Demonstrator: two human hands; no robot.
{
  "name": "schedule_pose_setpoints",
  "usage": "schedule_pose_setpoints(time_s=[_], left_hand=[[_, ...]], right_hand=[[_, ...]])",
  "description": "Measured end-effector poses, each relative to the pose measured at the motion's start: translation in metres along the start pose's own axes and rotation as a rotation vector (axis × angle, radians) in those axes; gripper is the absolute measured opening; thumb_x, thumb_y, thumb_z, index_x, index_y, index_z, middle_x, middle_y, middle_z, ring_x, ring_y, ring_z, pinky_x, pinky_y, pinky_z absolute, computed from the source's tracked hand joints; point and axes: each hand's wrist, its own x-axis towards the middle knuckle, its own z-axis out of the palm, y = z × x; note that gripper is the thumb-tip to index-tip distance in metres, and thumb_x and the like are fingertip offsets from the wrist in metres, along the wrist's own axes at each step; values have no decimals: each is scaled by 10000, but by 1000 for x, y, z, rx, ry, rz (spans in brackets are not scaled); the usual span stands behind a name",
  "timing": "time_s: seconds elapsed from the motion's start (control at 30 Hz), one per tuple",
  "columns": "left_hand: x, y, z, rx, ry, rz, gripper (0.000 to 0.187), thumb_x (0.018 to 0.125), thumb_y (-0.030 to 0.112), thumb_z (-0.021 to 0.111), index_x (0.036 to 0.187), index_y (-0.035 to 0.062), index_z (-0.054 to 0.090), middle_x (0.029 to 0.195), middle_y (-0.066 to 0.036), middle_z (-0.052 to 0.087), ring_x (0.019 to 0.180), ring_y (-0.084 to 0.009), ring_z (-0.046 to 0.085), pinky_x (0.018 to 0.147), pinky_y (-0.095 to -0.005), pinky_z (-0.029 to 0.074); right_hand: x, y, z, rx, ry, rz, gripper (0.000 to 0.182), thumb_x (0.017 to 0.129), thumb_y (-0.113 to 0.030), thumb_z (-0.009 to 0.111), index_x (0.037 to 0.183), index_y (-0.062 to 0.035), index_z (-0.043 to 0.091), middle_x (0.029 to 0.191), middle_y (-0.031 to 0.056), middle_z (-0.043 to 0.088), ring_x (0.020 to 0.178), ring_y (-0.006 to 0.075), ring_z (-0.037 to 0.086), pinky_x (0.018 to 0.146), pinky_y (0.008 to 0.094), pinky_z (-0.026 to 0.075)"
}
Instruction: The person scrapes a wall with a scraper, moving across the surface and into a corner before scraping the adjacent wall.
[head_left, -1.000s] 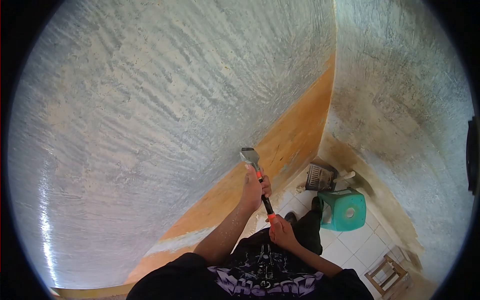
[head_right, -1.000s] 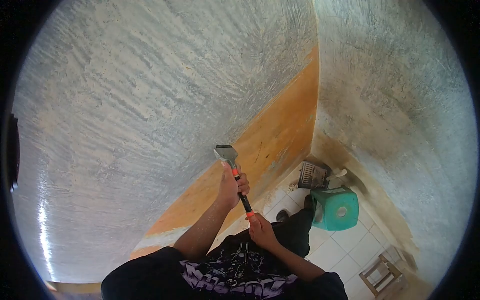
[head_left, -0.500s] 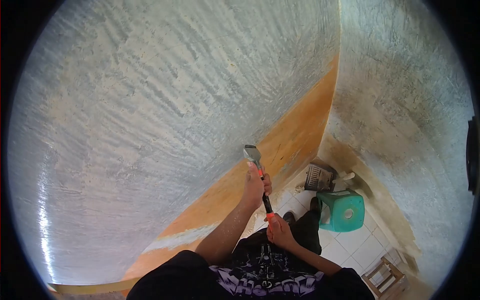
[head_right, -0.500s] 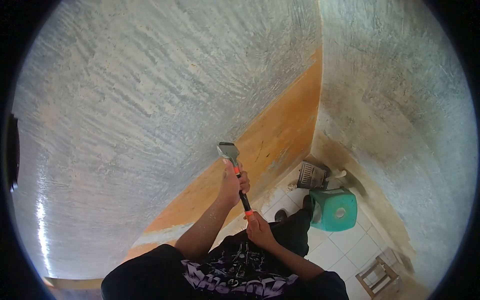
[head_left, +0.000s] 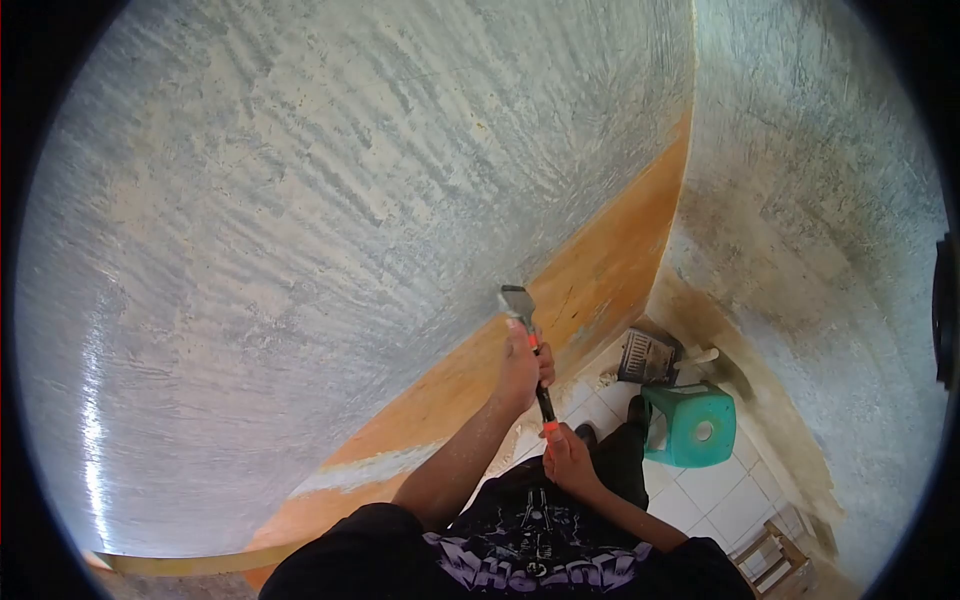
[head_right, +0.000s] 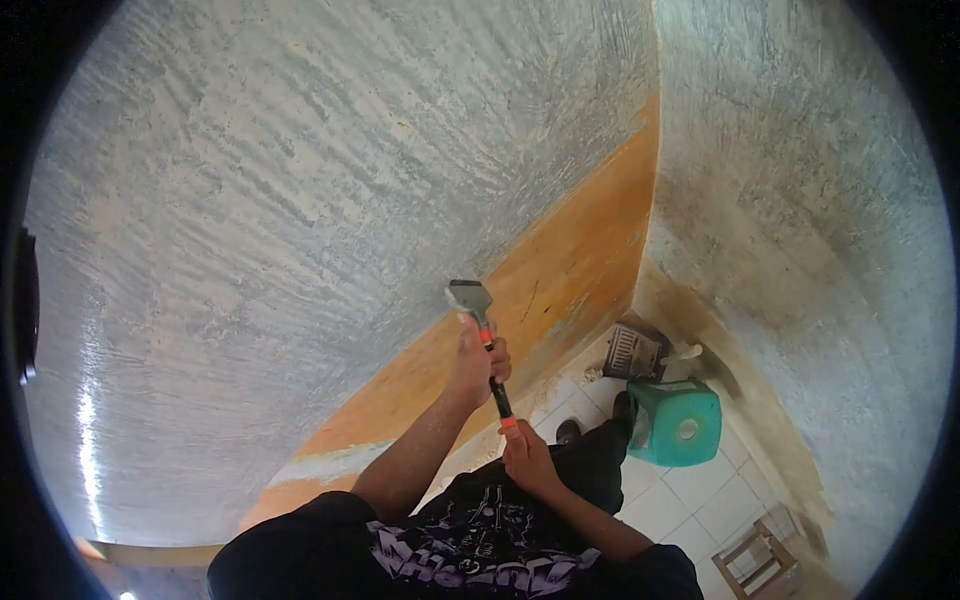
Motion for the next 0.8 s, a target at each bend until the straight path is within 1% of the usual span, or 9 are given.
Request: schedule_pose_setpoints(time_s=[0.03,0.13,0.23,0.33,0.43,0.67,0.77,0.8], left_hand=[[0,-2,2,26,0,22,581,952,722,254,899,165,413,562,39,285,427,-79,256,411,-264,263],[-1,-3,-7,-99,-18,-57,566,957,704,298,910,150,401,555,29,291,426,-86,282,406,-267,286],[2,-1,1,-46,-20,-41,568,953,709,302,911,151,401,566,26,303,433,-83,286,407,-266,290],[3,0,2,-69,-46,-25,573,950,713,303,908,150,403,577,19,319,439,-82,292,408,-266,293],[1,3,6,-69,-11,-68,567,955,710,257,913,167,412,556,45,264,434,-77,256,424,-267,277],[2,0,5,-77,-48,-38,566,957,711,253,923,169,411,557,45,269,436,-75,248,433,-261,283],[1,4,7,-82,-49,-50,565,957,711,251,925,170,412,557,46,270,437,-75,248,432,-261,282],[1,5,8,-71,-48,-46,566,957,712,252,925,170,413,557,47,270,438,-74,249,432,-261,281]], right_hand=[[1,-2,-1,6,7,17,402,1050,-431,396,1065,-50,525,593,-1,430,460,72,396,429,235,352],[-5,-4,-3,2,-3,25,393,1051,-423,402,1066,-51,529,595,-6,435,460,68,399,430,231,356],[1,-7,-5,-21,20,-4,383,1051,-413,410,1069,-50,531,597,-9,437,464,67,406,431,230,358],[2,-2,-5,-38,40,-28,376,1050,-405,416,1069,-48,532,599,-12,436,471,66,415,431,230,359],[1,-2,-10,-56,51,-18,379,1050,-404,417,1064,-43,533,602,-14,433,479,63,422,433,228,359],[2,0,-10,-117,91,-58,393,1051,-399,410,1054,-28,540,601,-16,444,482,55,424,440,222,357],[0,-4,-12,-149,114,-33,379,1041,-377,445,1037,-26,589,608,-3,502,541,69,490,507,250,398],[1,-6,-10,-148,104,-52,388,1044,-387,432,1046,-26,575,600,-9,482,521,64,469,487,239,387]])
